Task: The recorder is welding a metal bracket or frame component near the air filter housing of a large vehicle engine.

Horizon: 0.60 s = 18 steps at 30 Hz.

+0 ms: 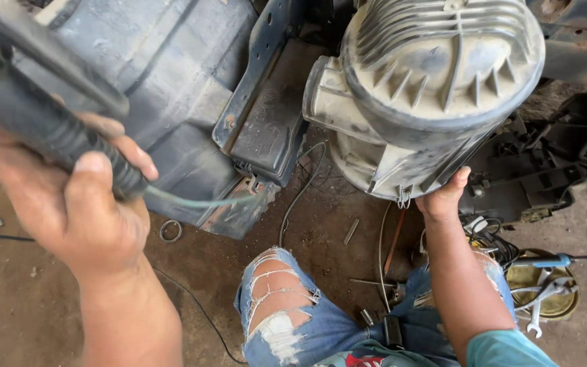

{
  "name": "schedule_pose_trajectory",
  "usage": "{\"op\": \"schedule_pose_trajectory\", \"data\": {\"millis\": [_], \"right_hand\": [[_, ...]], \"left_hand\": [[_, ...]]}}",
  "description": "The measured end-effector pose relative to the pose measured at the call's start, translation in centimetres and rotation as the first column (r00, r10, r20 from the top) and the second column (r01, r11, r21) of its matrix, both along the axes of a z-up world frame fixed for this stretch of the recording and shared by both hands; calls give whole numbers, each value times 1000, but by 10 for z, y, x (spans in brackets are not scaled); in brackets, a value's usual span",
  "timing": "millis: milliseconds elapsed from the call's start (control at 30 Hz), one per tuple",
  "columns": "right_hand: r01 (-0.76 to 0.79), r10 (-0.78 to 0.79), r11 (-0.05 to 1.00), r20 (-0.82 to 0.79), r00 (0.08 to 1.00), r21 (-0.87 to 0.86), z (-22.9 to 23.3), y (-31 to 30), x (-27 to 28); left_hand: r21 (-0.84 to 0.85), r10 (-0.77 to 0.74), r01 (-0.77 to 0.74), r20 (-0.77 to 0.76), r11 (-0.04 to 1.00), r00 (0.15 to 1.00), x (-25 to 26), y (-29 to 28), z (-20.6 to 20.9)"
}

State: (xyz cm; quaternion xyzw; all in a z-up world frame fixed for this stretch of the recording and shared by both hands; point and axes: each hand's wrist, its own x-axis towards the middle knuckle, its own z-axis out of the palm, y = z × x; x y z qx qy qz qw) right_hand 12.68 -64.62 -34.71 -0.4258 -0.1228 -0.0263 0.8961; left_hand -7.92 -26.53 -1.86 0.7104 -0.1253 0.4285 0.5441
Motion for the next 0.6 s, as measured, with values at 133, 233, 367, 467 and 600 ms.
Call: {"op": "schedule_pose_trajectory", "data": {"millis": [133,233,367,467,600], "right_hand": [[45,-44,998,27,999,-33,6,-3,1],[50,-50,998,24,998,-36,8,1,0],[40,-40,999,16,999,-16,3,0,1],[-16,16,1000,21,1000,14,6,-1,0],[-1,0,998,17,1000,61,17,4,-4]], "left_hand": [[-179,-26,26,4,983,1000,-2,-7,-12],[-239,5,-10,-20,971,1000,-10,-11,-15],[-233,-36,23,-51,972,998,-28,4,-34],[-127,-23,4,-143,992,990,-35,-15,3],[231,176,-91,-384,969,906,-48,-8,36]]}}
